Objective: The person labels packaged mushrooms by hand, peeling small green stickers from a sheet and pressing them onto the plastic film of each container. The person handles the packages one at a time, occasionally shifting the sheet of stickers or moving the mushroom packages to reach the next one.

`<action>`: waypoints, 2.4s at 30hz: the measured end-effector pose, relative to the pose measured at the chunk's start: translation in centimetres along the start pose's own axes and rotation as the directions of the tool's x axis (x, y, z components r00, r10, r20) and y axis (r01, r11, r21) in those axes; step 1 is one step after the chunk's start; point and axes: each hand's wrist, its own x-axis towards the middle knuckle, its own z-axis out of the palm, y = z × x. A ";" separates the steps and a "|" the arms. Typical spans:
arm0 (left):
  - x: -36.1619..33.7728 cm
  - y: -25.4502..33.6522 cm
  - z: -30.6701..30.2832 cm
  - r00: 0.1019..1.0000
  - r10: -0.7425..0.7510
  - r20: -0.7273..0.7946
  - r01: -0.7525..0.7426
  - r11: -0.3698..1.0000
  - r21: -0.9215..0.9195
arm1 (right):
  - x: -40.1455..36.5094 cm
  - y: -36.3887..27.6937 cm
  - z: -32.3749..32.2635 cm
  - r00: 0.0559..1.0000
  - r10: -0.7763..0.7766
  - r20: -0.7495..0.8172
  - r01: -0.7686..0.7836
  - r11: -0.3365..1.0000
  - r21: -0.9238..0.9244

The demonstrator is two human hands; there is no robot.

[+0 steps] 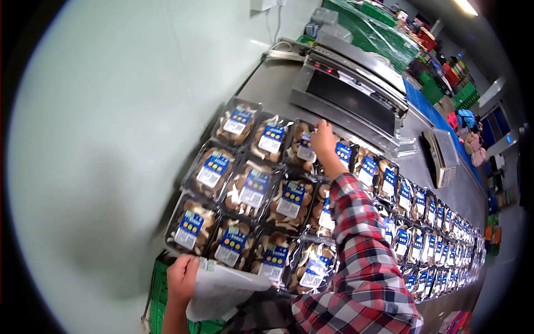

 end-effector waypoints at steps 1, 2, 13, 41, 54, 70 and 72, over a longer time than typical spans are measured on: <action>-0.3 0.4 0.0 0.999 0.037 -0.009 -0.037 0.999 0.039 | -1.3 -0.9 -1.1 0.986 -0.168 -0.010 0.167 0.969 0.181; -0.9 0.7 0.1 0.999 0.042 0.006 -0.042 0.999 0.023 | -3.4 -2.1 -1.9 0.949 -0.237 0.210 0.155 0.926 0.345; -7.3 1.5 3.7 0.960 0.144 0.239 -0.086 0.968 -0.238 | -27.5 -11.9 -19.8 0.212 -0.719 0.662 -0.075 0.663 0.745; -7.0 5.8 4.5 0.936 -0.244 0.253 0.330 0.856 -0.398 | 1.5 12.5 -4.4 0.967 0.174 0.188 -0.188 0.981 0.058; -0.5 12.0 8.5 0.897 0.232 0.377 -0.010 0.862 -0.506 | 1.5 25.7 -5.5 0.985 0.148 0.091 -0.164 0.966 0.199; -1.7 13.2 11.3 0.612 0.724 0.319 -0.775 0.629 0.059 | -21.0 10.1 -26.2 0.545 -0.476 0.690 -0.654 0.273 0.705; -2.1 11.4 12.2 0.574 0.752 0.324 -0.819 0.522 0.240 | -24.2 9.4 -26.3 0.712 -0.309 0.630 -0.591 0.220 0.776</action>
